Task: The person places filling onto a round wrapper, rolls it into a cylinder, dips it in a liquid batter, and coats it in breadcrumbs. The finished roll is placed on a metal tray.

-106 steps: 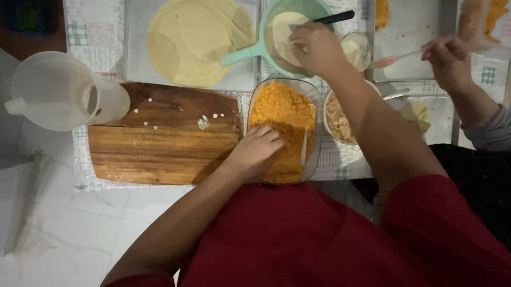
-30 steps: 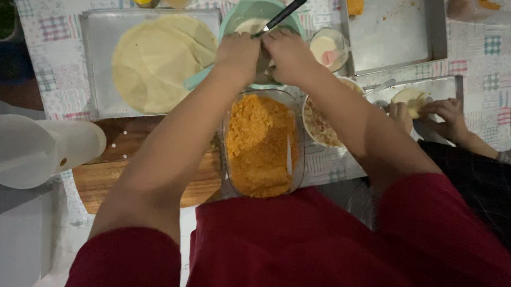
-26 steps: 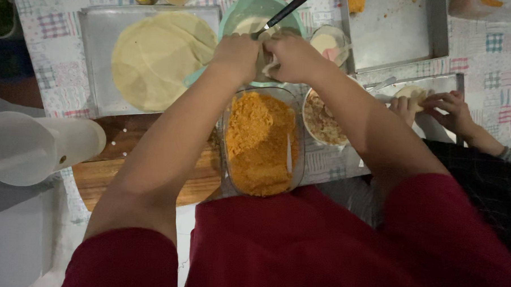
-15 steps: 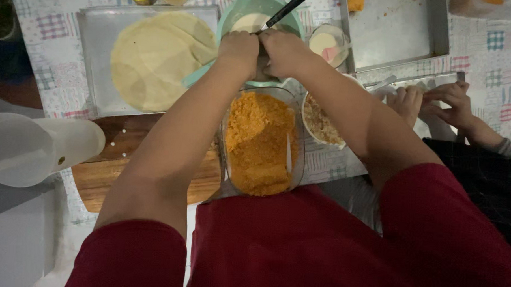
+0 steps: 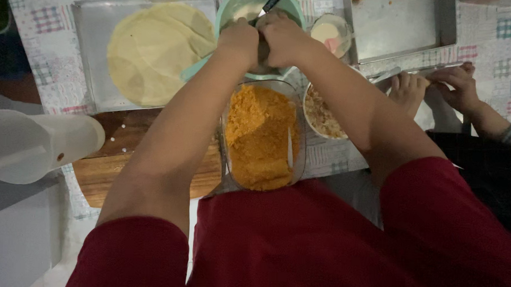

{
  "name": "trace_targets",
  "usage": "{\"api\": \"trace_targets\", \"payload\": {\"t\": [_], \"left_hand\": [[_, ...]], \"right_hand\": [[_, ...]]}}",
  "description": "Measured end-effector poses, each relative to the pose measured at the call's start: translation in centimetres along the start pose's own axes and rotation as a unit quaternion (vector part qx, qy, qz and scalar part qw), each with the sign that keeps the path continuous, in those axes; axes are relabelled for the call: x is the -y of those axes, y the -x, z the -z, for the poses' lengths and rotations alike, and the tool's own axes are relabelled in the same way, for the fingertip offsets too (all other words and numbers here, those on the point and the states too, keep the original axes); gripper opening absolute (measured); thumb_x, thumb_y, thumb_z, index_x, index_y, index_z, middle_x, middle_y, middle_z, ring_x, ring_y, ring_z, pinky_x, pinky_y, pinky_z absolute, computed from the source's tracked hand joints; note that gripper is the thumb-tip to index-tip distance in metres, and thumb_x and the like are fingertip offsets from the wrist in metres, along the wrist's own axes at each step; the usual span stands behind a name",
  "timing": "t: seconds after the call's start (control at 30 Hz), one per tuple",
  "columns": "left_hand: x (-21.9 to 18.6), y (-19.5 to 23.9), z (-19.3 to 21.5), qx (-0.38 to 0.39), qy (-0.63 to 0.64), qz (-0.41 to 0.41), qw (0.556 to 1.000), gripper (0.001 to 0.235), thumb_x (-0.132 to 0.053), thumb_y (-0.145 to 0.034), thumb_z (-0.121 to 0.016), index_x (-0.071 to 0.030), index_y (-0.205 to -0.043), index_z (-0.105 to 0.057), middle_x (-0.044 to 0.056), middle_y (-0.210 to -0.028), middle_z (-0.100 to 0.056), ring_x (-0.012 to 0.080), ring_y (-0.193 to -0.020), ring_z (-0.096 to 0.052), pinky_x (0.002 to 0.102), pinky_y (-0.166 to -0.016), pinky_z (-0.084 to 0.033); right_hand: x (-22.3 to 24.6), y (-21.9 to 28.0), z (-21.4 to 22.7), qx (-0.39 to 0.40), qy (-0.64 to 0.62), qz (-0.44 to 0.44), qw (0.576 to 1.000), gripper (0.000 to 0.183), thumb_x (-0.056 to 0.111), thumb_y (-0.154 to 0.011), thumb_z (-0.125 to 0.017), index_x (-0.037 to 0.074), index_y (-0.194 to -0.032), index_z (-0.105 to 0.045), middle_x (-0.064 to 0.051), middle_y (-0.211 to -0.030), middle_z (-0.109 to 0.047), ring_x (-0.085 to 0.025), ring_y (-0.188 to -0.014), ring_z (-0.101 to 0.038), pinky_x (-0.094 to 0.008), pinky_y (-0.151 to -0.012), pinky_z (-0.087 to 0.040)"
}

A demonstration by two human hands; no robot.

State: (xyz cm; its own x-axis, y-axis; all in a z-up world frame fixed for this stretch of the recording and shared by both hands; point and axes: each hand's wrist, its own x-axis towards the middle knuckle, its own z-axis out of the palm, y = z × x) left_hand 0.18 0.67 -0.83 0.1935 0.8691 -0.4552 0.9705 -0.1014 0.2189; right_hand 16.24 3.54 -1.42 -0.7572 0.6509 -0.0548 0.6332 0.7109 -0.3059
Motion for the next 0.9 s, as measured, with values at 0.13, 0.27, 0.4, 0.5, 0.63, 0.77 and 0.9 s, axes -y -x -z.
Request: {"api": "trace_targets", "payload": {"t": [0.13,0.27,0.4,0.5,0.63,0.77,0.9], "left_hand": [[0.4,-0.2,0.0,0.022,0.014,0.002,1.000,0.037,-0.016,-0.075,-0.081,-0.003,-0.109,-0.074,0.018,-0.117,-0.070,0.0352,-0.109,-0.069,0.044,-0.092,-0.056],[0.8,-0.2,0.1,0.024,0.016,-0.020,0.999,0.035,-0.014,-0.076,-0.079,-0.002,-0.109,-0.074,0.020,-0.113,-0.073,0.0356,-0.105,-0.071,0.044,-0.092,-0.057],[0.6,0.0,1.2,0.065,0.008,-0.027,0.997,0.039,-0.016,-0.074,-0.080,-0.001,-0.110,-0.074,0.020,-0.113,-0.073,0.0357,-0.105,-0.071,0.045,-0.094,-0.055],[0.4,0.4,2.7,0.092,0.011,-0.030,0.995,0.040,-0.018,-0.074,-0.078,-0.003,-0.111,-0.074,0.019,-0.113,-0.072,0.0365,-0.103,-0.071,0.046,-0.091,-0.056],[0.2,1.9,4.3,0.110,0.006,-0.044,0.993,0.045,-0.022,-0.071,-0.081,-0.009,-0.114,-0.074,0.018,-0.113,-0.073,0.0354,-0.102,-0.071,0.047,-0.087,-0.058],[-0.2,2.2,4.9,0.125,-0.011,-0.037,0.991,0.048,-0.023,-0.071,-0.082,-0.010,-0.117,-0.073,0.018,-0.112,-0.073,0.0353,-0.099,-0.072,0.047,-0.086,-0.059],[0.1,2.5,5.5,0.118,0.004,-0.054,0.992,0.052,-0.021,-0.072,-0.080,-0.011,-0.122,-0.070,0.018,-0.111,-0.073,0.0355,-0.100,-0.072,0.047,-0.086,-0.058]], "right_hand": [[0.5,-0.3,1.7,0.122,-0.082,-0.082,0.986,0.063,0.011,-0.065,-0.081,0.001,-0.125,-0.065,-0.021,-0.120,-0.069,-0.040,-0.108,-0.066,-0.045,-0.091,-0.054],[0.0,-0.5,1.8,0.159,-0.105,-0.071,0.979,0.067,0.013,-0.063,-0.085,0.003,-0.127,-0.066,-0.021,-0.112,-0.073,-0.039,-0.103,-0.069,-0.045,-0.087,-0.055],[-0.8,-1.3,1.2,0.212,-0.095,-0.094,0.968,0.066,0.025,-0.070,-0.088,0.003,-0.128,-0.068,-0.020,-0.118,-0.073,-0.036,-0.103,-0.071,-0.042,-0.091,-0.056],[-1.1,-1.6,2.1,0.253,-0.109,-0.133,0.952,0.063,0.030,-0.073,-0.085,0.004,-0.129,-0.069,-0.018,-0.116,-0.075,-0.033,-0.100,-0.073,-0.041,-0.090,-0.057],[-1.0,-1.5,2.1,0.245,-0.124,-0.086,0.958,0.069,0.033,-0.070,-0.087,0.004,-0.129,-0.068,-0.015,-0.118,-0.073,-0.031,-0.101,-0.070,-0.040,-0.089,-0.054],[-0.8,-1.9,2.5,0.278,-0.089,-0.098,0.951,0.069,0.032,-0.072,-0.084,0.003,-0.132,-0.068,-0.016,-0.118,-0.074,-0.032,-0.101,-0.071,-0.041,-0.089,-0.056],[-0.7,-1.6,2.9,0.284,-0.115,-0.126,0.944,0.072,0.034,-0.073,-0.082,0.003,-0.136,-0.065,-0.018,-0.119,-0.074,-0.033,-0.101,-0.073,-0.042,-0.089,-0.057]]}}
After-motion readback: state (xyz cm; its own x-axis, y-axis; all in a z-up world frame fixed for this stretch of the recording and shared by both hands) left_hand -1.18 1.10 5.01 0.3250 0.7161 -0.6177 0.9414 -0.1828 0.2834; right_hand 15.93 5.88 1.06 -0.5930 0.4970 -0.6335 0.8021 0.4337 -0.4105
